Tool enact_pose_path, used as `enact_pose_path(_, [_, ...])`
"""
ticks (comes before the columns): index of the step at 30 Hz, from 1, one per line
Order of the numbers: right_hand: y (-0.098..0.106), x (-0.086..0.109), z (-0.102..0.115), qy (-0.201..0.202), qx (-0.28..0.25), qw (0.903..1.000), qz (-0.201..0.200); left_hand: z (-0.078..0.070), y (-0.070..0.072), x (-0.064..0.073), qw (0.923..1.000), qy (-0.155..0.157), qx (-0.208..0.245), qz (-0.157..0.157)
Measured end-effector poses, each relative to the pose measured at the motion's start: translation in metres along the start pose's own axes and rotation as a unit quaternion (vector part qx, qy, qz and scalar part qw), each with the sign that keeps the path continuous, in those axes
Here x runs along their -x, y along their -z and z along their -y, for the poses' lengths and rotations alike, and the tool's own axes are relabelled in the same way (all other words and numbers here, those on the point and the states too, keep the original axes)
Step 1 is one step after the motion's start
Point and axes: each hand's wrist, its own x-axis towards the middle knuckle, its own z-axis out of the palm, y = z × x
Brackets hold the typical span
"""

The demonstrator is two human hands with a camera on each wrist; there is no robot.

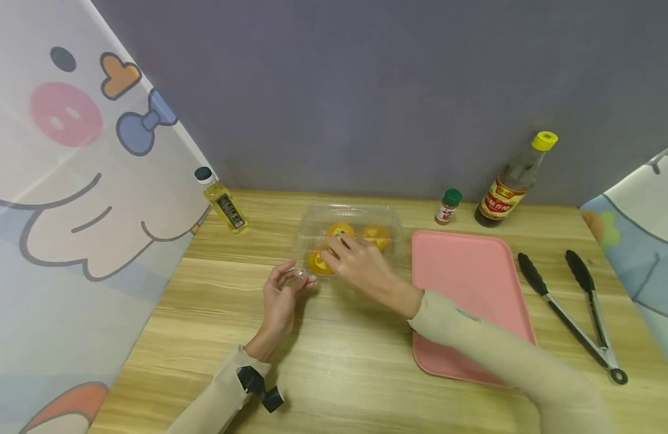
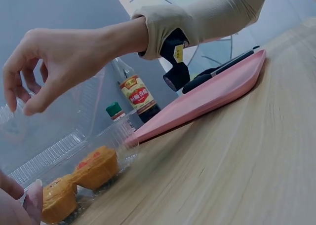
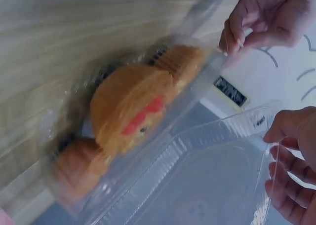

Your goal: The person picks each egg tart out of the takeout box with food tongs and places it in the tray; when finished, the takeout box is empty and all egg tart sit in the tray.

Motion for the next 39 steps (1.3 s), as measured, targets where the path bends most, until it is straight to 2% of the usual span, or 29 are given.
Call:
enact_pose_path(5, [0.009,0.008,-0.014,-0.026,0.015,0.9995,-0.014,-0.001,0.001,0.001,0.9998,0.011,-0.001,0.015])
enact_pose_path(9, [0.016,0.017,-0.026,-0.046,0.005,0.9986,-0.025,-0.005,0.006,-0.005,0.9994,0.022,-0.027,0.009])
enact_pose_path(14, [0.023,0.027,-0.042,-0.073,-0.003,0.9966,-0.037,-0.015,0.012,-0.025,0.9951,0.012,-0.098,0.01])
enact_pose_path(21, [0.031,0.037,-0.06,-0.118,-0.059,0.9907,-0.036,-0.032,0.015,-0.057,0.9817,0.011,-0.181,0.058])
enact_pose_path(26, [0.032,0.042,-0.072,-0.152,-0.094,0.9827,-0.048,-0.037,0.011,-0.079,0.9767,0.014,-0.191,0.096])
enact_pose_path(30, [0.032,0.045,-0.083,-0.181,-0.115,0.9751,-0.057,-0.036,0.008,-0.092,0.9747,0.013,-0.191,0.115])
enact_pose_path(34, [0.031,0.046,-0.091,-0.207,-0.139,0.9666,-0.057,-0.035,0.006,-0.099,0.9707,0.008,-0.203,0.129])
enact_pose_path(39, [0.028,0.047,-0.099,-0.247,-0.183,0.9502,-0.051,-0.034,0.004,-0.105,0.9635,-0.005,-0.22,0.152])
